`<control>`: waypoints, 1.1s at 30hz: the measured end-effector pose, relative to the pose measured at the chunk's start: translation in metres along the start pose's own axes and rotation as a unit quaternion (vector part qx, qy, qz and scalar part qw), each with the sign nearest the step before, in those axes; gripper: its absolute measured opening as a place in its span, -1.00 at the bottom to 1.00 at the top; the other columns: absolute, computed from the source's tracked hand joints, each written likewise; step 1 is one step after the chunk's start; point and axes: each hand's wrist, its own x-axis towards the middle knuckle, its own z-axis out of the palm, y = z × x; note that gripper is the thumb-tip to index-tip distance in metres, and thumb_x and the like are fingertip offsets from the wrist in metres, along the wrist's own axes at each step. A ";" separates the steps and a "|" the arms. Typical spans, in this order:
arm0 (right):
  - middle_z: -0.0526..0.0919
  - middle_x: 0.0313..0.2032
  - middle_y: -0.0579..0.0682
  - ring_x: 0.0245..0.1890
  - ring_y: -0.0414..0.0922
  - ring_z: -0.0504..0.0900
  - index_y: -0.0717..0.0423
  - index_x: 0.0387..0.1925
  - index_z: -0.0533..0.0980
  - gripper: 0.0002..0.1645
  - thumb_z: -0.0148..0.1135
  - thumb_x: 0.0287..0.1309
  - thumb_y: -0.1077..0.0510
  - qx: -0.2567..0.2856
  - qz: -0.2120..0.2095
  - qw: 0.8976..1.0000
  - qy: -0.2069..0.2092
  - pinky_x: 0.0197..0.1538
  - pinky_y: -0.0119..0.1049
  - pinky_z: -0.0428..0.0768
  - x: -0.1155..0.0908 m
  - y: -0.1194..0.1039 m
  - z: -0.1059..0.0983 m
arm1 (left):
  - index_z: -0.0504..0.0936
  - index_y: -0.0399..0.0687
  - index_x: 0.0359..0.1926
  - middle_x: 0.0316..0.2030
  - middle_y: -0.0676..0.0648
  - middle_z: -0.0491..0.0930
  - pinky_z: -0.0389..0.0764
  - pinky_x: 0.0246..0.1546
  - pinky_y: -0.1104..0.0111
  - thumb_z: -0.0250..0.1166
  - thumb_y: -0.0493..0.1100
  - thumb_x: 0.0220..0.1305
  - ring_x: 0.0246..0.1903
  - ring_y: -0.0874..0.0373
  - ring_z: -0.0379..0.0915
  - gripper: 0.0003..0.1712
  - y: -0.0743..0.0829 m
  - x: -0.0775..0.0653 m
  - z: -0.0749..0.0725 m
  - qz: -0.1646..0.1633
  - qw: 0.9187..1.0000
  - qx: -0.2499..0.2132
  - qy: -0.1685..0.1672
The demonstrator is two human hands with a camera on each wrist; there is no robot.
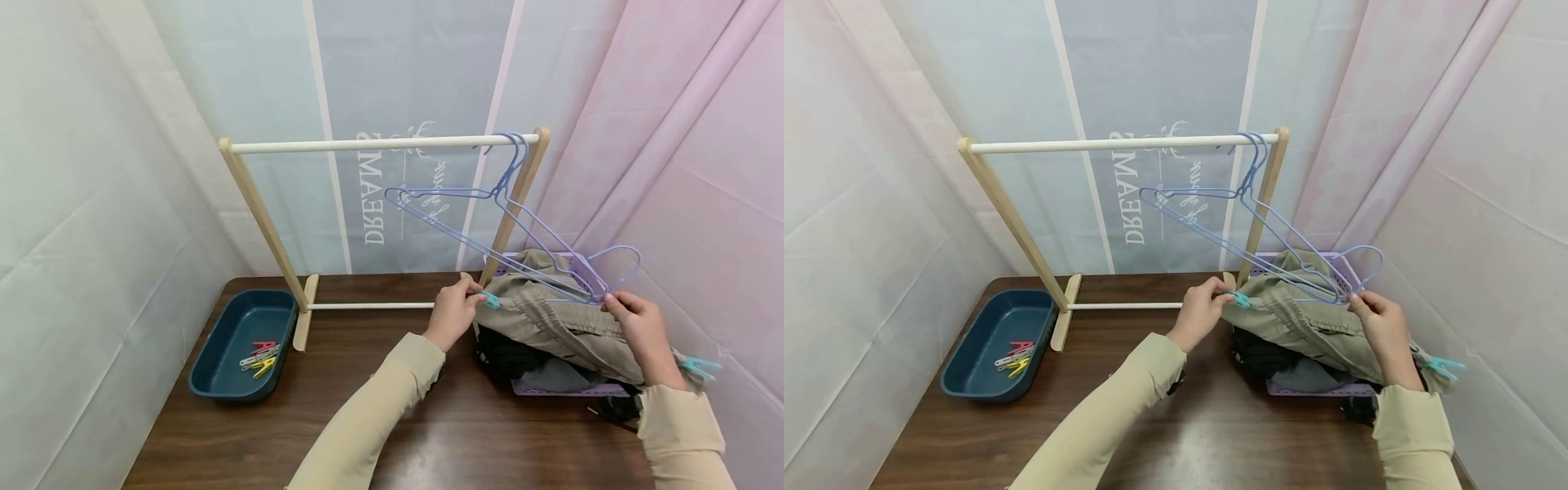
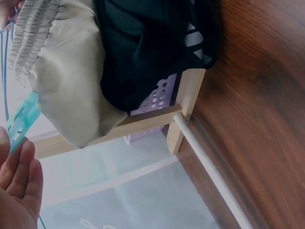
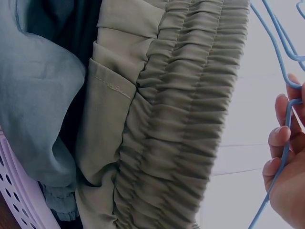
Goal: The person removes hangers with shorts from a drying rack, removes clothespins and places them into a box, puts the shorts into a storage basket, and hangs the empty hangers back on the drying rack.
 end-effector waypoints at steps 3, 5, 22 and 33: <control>0.45 -0.59 -0.61 -0.48 -0.52 0.35 -0.26 -0.59 0.55 -0.63 0.04 0.36 0.09 0.003 0.001 1.000 0.004 -0.41 -0.55 0.27 0.001 0.001 -0.001 | 0.62 -0.12 -0.16 -0.23 -0.05 0.73 0.34 -0.52 0.65 0.22 -0.13 0.30 -0.41 0.24 0.59 -0.82 -0.002 0.000 0.000 0.003 1.000 -0.006 0.009; 0.45 -0.59 -0.62 -0.48 -0.51 0.34 -0.30 -0.59 0.55 -0.62 0.05 0.36 0.08 0.007 0.005 1.000 0.008 -0.41 -0.55 0.26 0.001 0.003 -0.001 | 0.61 -0.11 -0.17 -0.24 -0.05 0.73 0.41 -0.47 0.64 0.24 -0.13 0.29 -0.36 0.21 0.63 -0.83 -0.004 0.000 -0.001 0.005 1.000 -0.005 0.020; 0.51 -0.57 -0.69 -0.50 -0.51 0.36 -0.43 -0.53 0.58 -0.60 0.06 0.36 0.11 0.045 0.016 0.998 0.028 -0.40 -0.60 0.28 0.005 0.009 0.000 | 0.45 -0.24 0.13 -0.03 -0.23 0.61 0.61 0.00 0.32 0.13 -0.20 0.39 -0.02 -0.03 0.59 -0.65 -0.036 0.008 -0.032 -0.057 0.984 -0.121 0.115; 0.54 -0.60 -0.63 -0.50 -0.48 0.37 -0.52 -0.49 0.57 -0.58 0.03 0.37 0.10 0.079 0.050 0.995 0.044 -0.39 -0.60 0.29 0.008 0.009 -0.001 | 0.38 -0.23 0.18 0.15 -0.30 0.50 0.60 0.06 0.30 0.20 -0.33 0.30 0.12 -0.07 0.52 -0.57 -0.057 0.012 -0.068 -0.091 0.945 -0.242 0.200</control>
